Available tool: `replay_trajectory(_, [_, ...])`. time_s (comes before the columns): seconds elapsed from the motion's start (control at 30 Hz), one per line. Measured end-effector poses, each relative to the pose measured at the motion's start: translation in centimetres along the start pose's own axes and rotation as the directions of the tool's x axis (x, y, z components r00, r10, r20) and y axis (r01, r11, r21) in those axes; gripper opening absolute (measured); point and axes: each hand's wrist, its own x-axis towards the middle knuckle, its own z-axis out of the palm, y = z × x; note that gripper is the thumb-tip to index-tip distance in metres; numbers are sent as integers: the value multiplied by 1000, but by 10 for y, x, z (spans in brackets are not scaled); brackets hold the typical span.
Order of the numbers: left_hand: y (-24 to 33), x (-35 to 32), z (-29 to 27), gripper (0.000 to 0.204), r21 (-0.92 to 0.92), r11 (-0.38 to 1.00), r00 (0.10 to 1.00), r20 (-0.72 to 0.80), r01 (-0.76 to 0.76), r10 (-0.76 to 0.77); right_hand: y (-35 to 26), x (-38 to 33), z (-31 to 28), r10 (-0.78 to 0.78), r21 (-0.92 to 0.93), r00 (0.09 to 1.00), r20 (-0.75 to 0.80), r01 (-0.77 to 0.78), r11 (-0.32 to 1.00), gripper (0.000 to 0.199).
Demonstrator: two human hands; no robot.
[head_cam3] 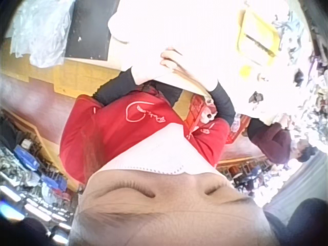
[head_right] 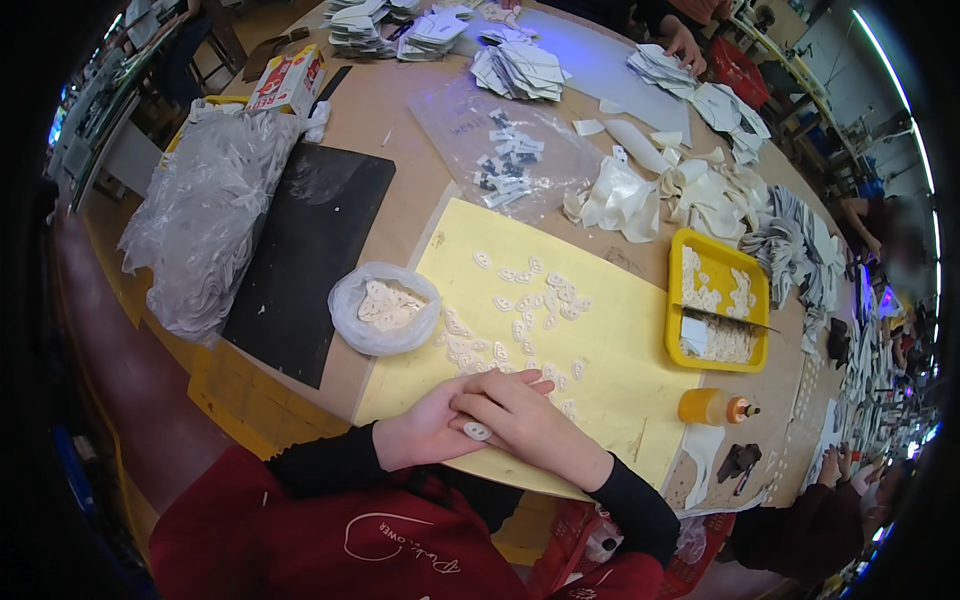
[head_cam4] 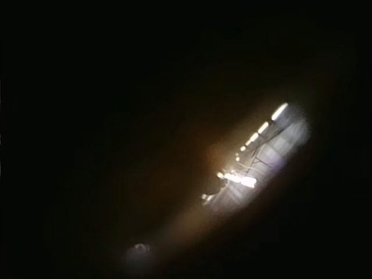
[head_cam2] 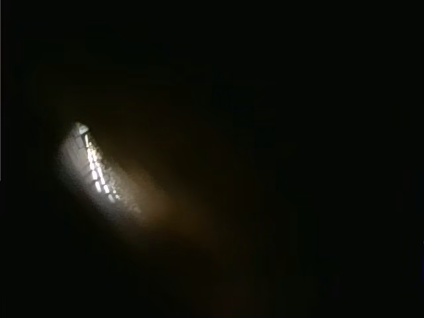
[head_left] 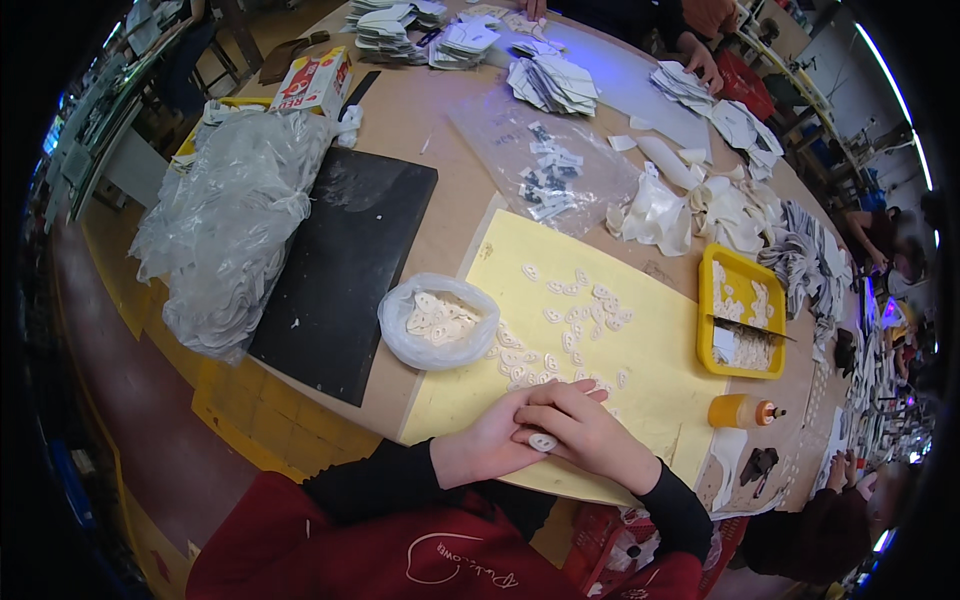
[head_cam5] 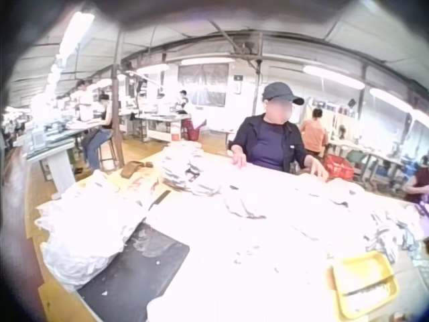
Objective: The person picks small white decorative pieces from a plastic bag and arranges them on a yellow board. They repeatedly pick up pieces, place them in patterns, and adjust positions by hand. The person also moves pieces between the board and a small container.
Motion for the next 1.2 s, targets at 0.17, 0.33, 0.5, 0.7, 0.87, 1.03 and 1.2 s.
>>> replay_trajectory(0.17, [9,-2,-38,33,-178,983,968,250,41,5,-11,14,-15,-34,-89,990,139,46,995,34])
replay_trajectory(0.33, [8,-4,-28,31,-179,984,1000,-24,-4,-1,0,9,-25,56,-24,998,39,-55,998,38])
replay_trajectory(0.5, [12,-6,-33,31,-315,948,988,152,34,15,-5,16,-34,215,-34,976,-16,-216,976,37])
replay_trajectory(0.7, [16,-13,-34,33,-290,957,984,178,25,28,-11,24,-33,273,-44,962,-11,-273,961,26])
replay_trajectory(0.87, [23,-29,-14,34,-139,990,990,-141,-28,8,-15,32,-31,272,6,962,32,-272,962,21])
replay_trajectory(1.03, [38,-58,10,37,-65,996,962,-269,-68,48,-15,58,-30,352,151,934,67,-358,921,13])
replay_trajectory(1.2, [47,-72,2,44,-65,990,978,-177,-122,109,-23,78,-29,414,244,908,66,-417,876,13])
